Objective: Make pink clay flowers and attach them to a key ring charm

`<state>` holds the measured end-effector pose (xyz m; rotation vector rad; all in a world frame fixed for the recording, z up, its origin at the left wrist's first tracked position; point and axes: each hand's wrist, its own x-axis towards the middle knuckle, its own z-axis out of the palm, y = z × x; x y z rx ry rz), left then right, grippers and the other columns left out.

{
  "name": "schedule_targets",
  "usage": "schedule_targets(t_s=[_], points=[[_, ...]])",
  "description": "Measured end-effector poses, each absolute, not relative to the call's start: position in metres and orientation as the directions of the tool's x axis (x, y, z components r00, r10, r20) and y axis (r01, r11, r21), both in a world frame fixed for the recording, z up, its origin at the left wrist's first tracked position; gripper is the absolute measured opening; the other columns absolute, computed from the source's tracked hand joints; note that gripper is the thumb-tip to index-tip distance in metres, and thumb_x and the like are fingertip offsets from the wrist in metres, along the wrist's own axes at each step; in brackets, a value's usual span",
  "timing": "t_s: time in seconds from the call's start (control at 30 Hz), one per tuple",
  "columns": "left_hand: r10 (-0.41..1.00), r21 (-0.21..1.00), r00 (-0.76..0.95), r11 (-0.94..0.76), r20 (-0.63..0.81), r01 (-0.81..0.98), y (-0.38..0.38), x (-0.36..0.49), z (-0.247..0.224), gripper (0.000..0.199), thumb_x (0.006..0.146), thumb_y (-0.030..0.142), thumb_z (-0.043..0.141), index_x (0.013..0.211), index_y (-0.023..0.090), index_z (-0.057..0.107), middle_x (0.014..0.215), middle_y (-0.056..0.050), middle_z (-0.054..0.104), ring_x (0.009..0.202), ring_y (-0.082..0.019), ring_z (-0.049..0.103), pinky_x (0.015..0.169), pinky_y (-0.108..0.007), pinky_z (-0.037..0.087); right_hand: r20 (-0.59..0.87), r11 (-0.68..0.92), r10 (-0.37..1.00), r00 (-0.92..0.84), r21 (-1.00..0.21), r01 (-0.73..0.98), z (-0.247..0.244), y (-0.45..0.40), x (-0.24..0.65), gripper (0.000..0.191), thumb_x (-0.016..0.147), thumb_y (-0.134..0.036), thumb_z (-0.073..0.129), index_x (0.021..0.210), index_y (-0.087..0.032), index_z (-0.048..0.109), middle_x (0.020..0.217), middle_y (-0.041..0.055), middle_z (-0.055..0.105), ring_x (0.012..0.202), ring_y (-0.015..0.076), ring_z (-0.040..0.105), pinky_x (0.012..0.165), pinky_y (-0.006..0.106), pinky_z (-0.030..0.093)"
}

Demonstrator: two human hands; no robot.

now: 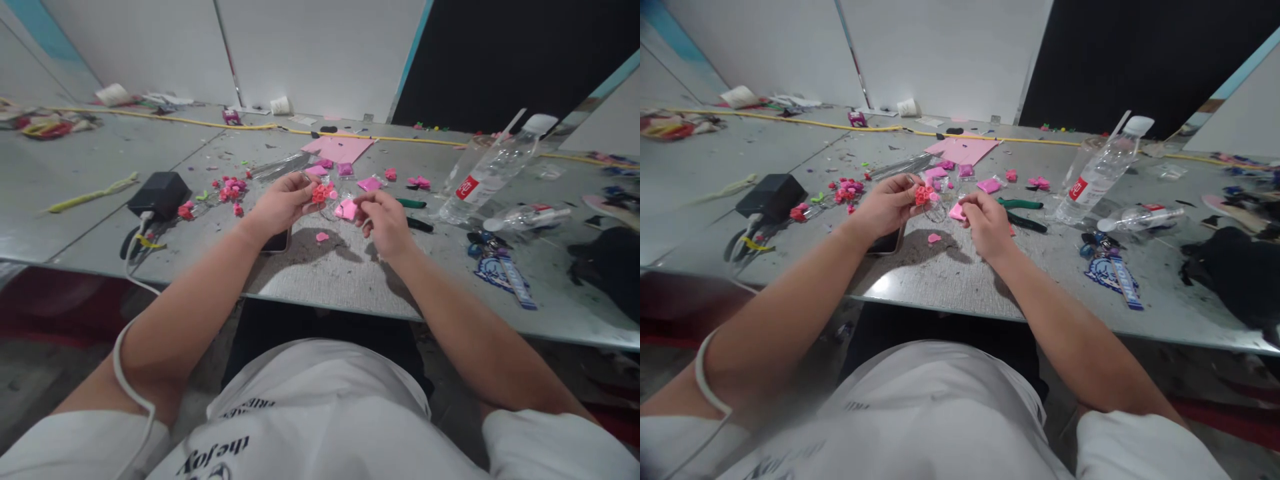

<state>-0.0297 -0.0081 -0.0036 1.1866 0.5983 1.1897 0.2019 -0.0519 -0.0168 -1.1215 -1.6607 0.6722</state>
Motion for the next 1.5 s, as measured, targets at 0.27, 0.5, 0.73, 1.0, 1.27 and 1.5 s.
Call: schedule_targets(t_s=[0.27,0.5,0.73,1.0,1.27,1.5], points=[[0.726,0.997,0.687,0.076,-0.033,-0.033,-0.015,-0.051,-0.002,0.033,0.072,0.03,0.101,0.095,0.015,0.083,0.091,-0.006,0.08,0.082,-0.016,0.077,0.079,-0.028,0.068,0.25,0.603,0.793,-0.555,-0.451,0.658,-0.038,-0.039,0.181,0.003,0.091,-0.023,0.071,0.09,-0.02,0.07,0.098,0.0083,0.07,0.083,0.0216,0.061,0.078,0.036,0.047],[0.661,0.962,0.709,0.084,-0.248,0.258,-0.022,-0.033,-0.01,0.026,0.071,0.034,0.098,0.084,0.018,0.082,0.087,-0.005,0.08,0.082,-0.019,0.079,0.081,-0.032,0.068,0.304,0.428,0.902,-0.306,-0.712,0.556,-0.023,-0.035,0.198,0.007,0.092,-0.026,0.079,0.088,-0.022,0.074,0.091,0.0075,0.079,0.082,0.0236,0.07,0.08,0.041,0.057],[0.764,0.889,0.64,-0.238,-0.077,0.391,-0.01,-0.033,-0.011,0.019,0.077,0.037,0.09,0.079,0.02,0.083,0.073,-0.006,0.075,0.069,-0.022,0.073,0.071,-0.036,0.061,0.43,0.493,0.868,-0.247,-0.689,0.532,-0.017,-0.031,0.205,0.008,0.09,-0.016,0.08,0.086,-0.024,0.082,0.09,0.006,0.082,0.08,0.0236,0.072,0.081,0.042,0.058],[0.85,0.648,0.48,-0.494,0.218,0.58,-0.006,-0.035,-0.004,0.023,0.08,0.039,0.086,0.086,0.018,0.082,0.073,-0.003,0.071,0.068,-0.016,0.06,0.071,-0.031,0.049,0.543,0.599,0.79,-0.286,-0.582,0.55,-0.012,-0.03,0.208,0.011,0.094,-0.016,0.075,0.087,-0.022,0.082,0.091,0.0066,0.082,0.084,0.0246,0.073,0.082,0.04,0.055],[0.813,0.926,0.532,-0.355,0.238,0.13,-0.022,-0.01,-0.003,0.035,0.088,0.049,0.083,0.088,0.014,0.078,0.081,-0.007,0.075,0.074,-0.016,0.069,0.072,-0.029,0.059,0.611,0.716,0.675,-0.415,-0.406,0.568,-0.014,-0.041,0.197,0.014,0.101,-0.019,0.06,0.092,-0.022,0.07,0.097,0.0076,0.075,0.093,0.0242,0.066,0.085,0.039,0.05],[0.87,0.874,0.435,-0.384,0.233,0.299,-0.013,-0.025,-0.006,0.012,0.089,0.027,0.072,0.093,0.016,0.075,0.084,-0.007,0.075,0.075,-0.016,0.066,0.073,-0.03,0.054,0.601,0.547,0.799,-0.027,-0.708,0.446,-0.014,-0.026,0.216,0.016,0.102,-0.038,0.068,0.094,-0.024,0.068,0.082,0.0029,0.071,0.07,0.0191,0.068,0.072,0.039,0.056]])
